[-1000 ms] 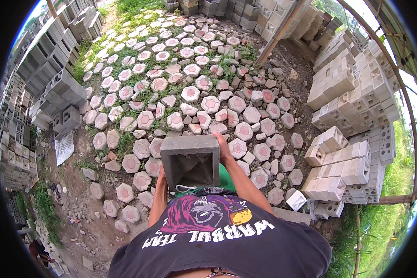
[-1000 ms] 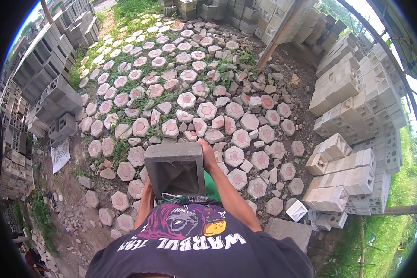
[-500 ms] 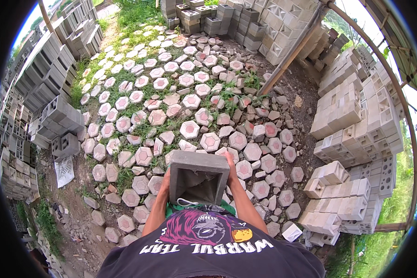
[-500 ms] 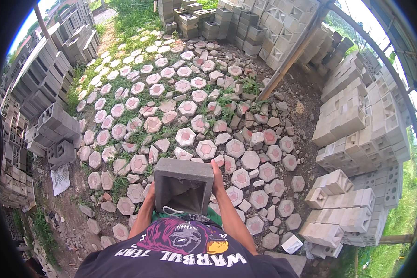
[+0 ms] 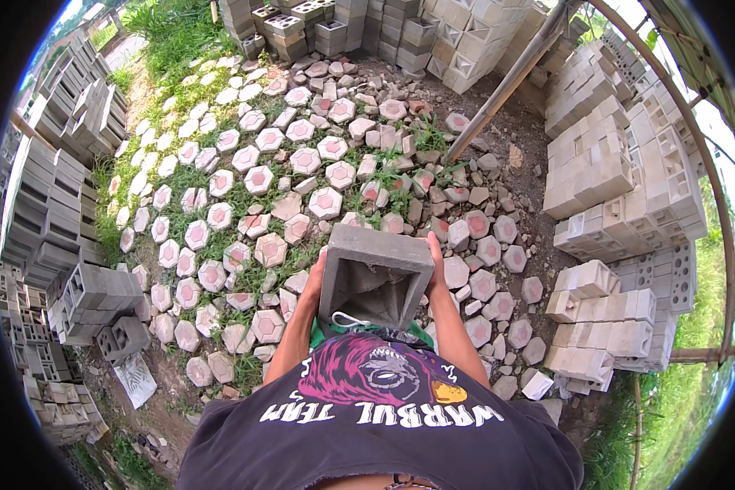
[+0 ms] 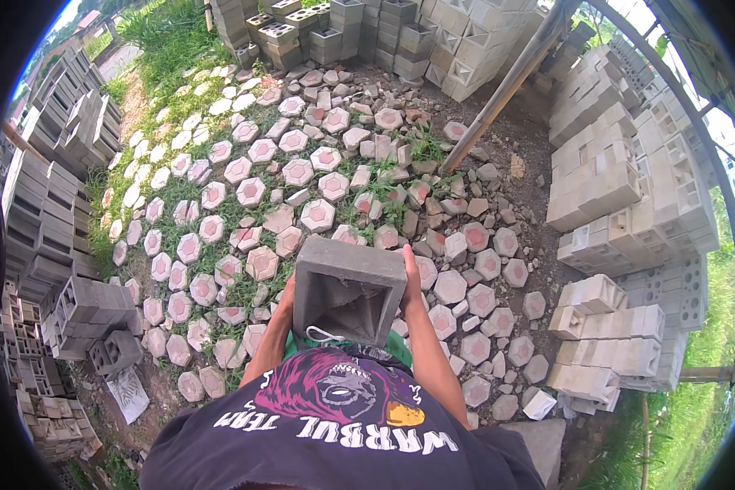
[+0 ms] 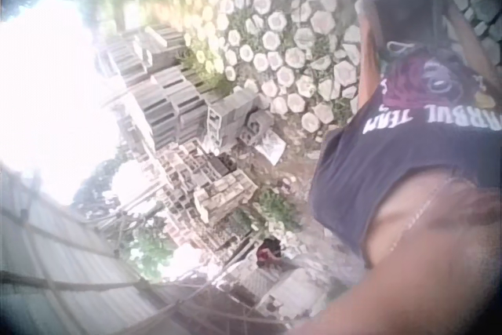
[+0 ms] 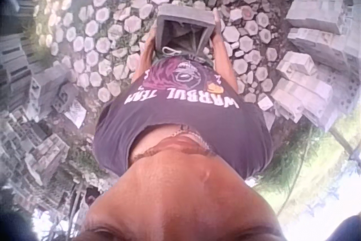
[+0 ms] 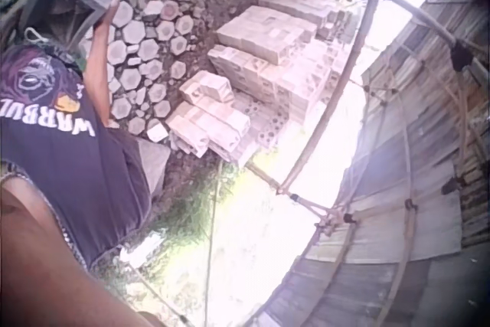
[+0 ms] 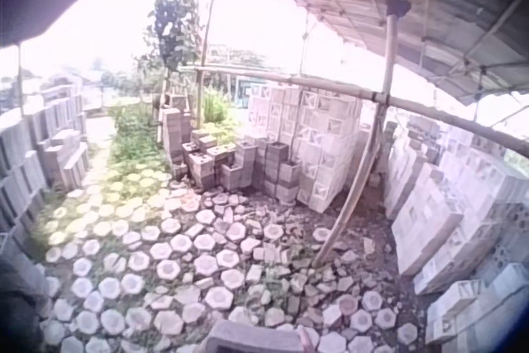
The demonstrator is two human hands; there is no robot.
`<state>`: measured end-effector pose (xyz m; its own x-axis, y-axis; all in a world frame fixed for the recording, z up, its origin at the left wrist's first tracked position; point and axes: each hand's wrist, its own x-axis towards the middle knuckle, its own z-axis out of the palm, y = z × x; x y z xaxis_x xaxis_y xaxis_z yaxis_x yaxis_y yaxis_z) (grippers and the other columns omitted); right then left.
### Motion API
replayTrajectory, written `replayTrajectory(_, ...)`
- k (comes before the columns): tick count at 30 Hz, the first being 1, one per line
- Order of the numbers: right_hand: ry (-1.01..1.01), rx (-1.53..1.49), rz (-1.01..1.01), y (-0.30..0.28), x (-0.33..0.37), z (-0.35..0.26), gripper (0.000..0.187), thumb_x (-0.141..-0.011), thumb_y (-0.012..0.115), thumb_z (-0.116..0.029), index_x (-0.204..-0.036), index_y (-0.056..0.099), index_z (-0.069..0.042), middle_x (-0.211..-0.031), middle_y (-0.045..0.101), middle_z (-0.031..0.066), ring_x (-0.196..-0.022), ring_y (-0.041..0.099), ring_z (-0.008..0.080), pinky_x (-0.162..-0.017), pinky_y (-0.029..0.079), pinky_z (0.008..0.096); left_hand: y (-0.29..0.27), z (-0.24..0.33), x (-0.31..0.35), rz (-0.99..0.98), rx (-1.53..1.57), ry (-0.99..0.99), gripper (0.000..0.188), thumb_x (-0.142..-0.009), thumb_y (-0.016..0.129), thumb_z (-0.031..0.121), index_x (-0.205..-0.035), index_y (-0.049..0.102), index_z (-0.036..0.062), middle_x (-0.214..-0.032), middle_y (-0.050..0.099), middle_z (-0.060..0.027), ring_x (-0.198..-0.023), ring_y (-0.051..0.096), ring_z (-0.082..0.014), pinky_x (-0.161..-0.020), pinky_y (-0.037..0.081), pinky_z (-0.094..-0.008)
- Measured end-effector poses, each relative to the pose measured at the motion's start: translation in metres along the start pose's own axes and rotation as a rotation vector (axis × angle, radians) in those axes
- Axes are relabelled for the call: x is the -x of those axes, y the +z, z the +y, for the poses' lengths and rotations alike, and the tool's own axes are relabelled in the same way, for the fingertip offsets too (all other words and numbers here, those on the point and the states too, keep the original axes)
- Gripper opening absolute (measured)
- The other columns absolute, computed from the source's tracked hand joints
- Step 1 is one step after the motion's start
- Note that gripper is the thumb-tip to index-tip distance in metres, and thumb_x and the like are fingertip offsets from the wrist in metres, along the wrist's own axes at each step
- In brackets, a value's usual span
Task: The person picks up hollow concrete blocks from a pile and carries them to a stack, placing them one by one. The person also squats to arrange small stones on the ground before resuming the block stacking.
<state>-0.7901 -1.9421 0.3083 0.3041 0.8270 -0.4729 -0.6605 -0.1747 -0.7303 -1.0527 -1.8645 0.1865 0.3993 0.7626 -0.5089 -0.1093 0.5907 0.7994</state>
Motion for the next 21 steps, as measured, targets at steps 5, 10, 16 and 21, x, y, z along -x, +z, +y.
replayTrajectory(5, 0.021, -0.087, 0.055, 0.047, -0.057, -0.024, 0.052, -0.097, 0.046, -0.054, -0.098, 0.063, -0.005, -0.091, 0.065, 0.0066, -0.083, 0.061, 0.0183, -0.08, 0.048, 0.0328, -0.019, 0.055, -0.063, -0.046, -0.036, -0.025, 0.058, -0.099, 0.041, 0.054, -0.119, 0.065, 0.0047, -0.099, 0.067, -0.0032, -0.085, 0.058, -0.0117, -0.076, 0.048, -0.0279)
replayTrajectory(10, 0.087, -0.099, 0.07, 0.065, -0.141, -0.028, 0.052, -0.094, 0.05, -0.055, -0.101, 0.063, -0.005, -0.094, 0.066, 0.0076, -0.085, 0.062, 0.0198, -0.081, 0.049, 0.0341, -0.033, 0.095, -0.121, -0.032, 0.009, -0.027, 0.056, -0.101, 0.04, 0.051, -0.123, 0.063, 0.0052, -0.105, 0.067, -0.0047, -0.093, 0.06, -0.0117, -0.076, 0.049, -0.0281)
replayTrajectory(16, 0.09, 0.017, -0.09, 0.111, -0.277, -0.043, 0.044, -0.096, 0.051, -0.047, -0.099, 0.064, -0.005, -0.095, 0.065, 0.0054, -0.085, 0.06, 0.0153, -0.079, 0.046, 0.0298, -0.05, 0.156, -0.2, 0.046, 0.024, -0.005, 0.057, -0.1, 0.04, 0.052, -0.122, 0.063, 0.0043, -0.104, 0.067, -0.0054, -0.091, 0.061, -0.0125, -0.076, 0.05, -0.0281)
replayTrajectory(21, 0.114, 0.073, -0.155, 0.147, -0.41, -0.092, 0.044, -0.096, 0.049, -0.047, -0.1, 0.062, -0.005, -0.09, 0.065, 0.0073, -0.081, 0.06, 0.0187, -0.078, 0.048, 0.0321, -0.036, 0.215, -0.294, 0.094, 0.028, 0.052, 0.058, -0.1, 0.041, 0.052, -0.121, 0.063, 0.0036, -0.104, 0.068, -0.0061, -0.09, 0.061, -0.0133, -0.075, 0.05, -0.0281)
